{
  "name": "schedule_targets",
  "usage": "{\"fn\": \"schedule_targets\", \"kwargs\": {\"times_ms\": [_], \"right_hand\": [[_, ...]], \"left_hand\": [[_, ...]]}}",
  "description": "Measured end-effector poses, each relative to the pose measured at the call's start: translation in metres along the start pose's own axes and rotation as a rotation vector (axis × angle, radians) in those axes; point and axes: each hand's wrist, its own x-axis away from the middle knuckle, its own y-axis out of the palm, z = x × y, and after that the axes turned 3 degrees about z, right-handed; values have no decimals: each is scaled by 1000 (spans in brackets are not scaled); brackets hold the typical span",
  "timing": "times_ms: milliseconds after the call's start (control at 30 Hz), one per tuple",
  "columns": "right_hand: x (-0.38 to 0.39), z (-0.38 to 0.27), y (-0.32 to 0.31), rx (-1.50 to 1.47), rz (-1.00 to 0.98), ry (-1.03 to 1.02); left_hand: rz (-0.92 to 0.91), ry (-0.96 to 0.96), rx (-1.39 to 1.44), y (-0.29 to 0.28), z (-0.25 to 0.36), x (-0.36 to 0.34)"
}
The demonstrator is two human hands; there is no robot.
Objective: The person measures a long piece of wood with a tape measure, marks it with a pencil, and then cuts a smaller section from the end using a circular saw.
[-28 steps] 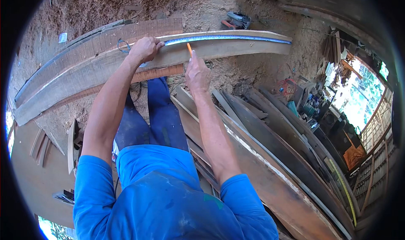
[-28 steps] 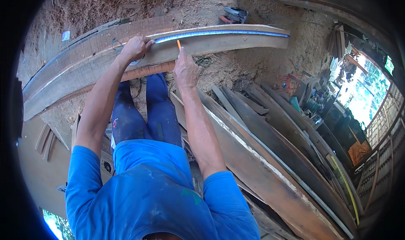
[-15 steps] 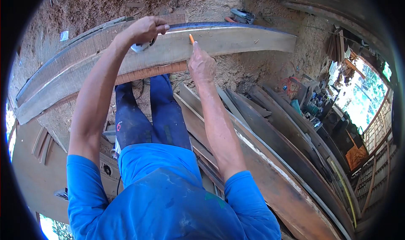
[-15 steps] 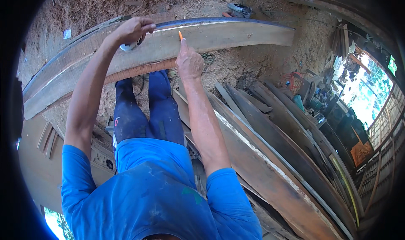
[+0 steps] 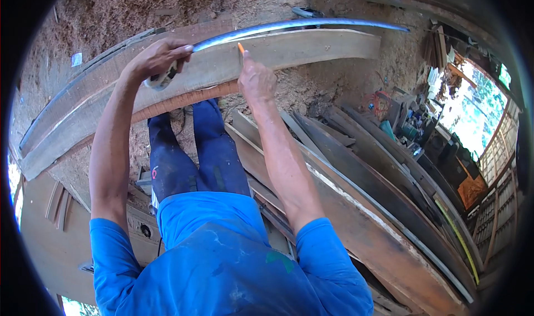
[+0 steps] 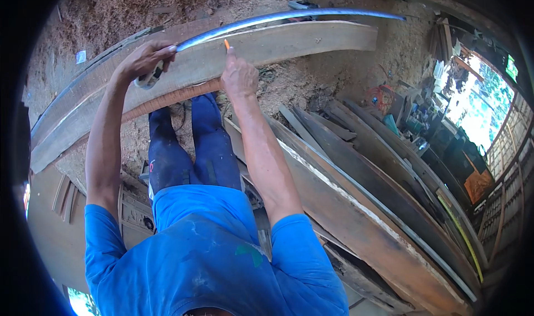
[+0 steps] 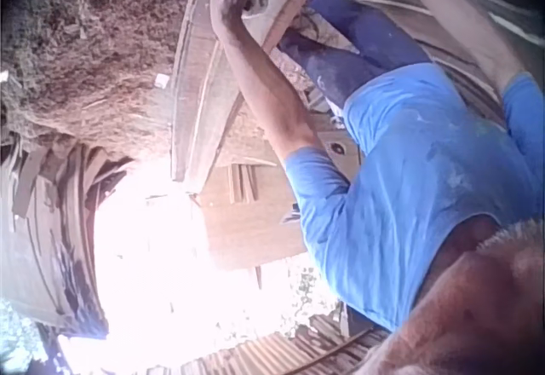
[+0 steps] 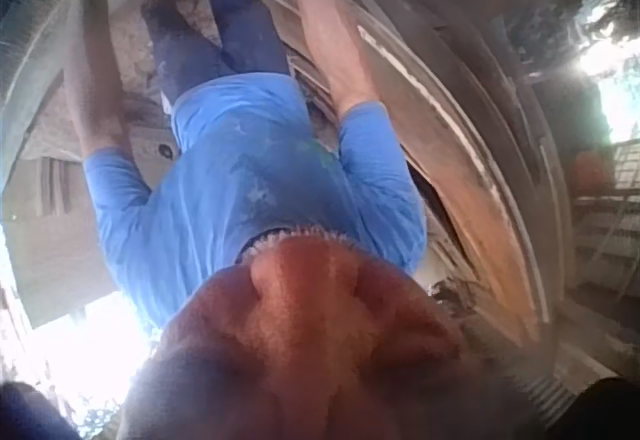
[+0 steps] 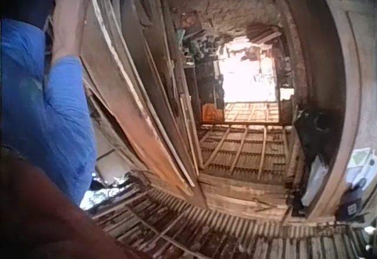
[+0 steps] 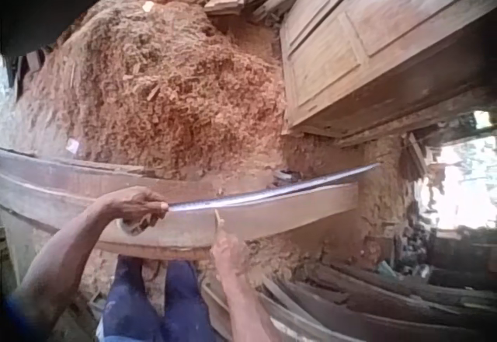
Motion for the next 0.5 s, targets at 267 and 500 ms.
{"fn": "schedule_targets", "kwargs": {"times_ms": [267,500], "right_hand": [[196,14,-18,-5,-512,199],[241,-16,-21,-114,-474,370]], "left_hand": [[75,-91,-123,-19,-48,80],[125,-204,-222,-63,-157,236]]}}
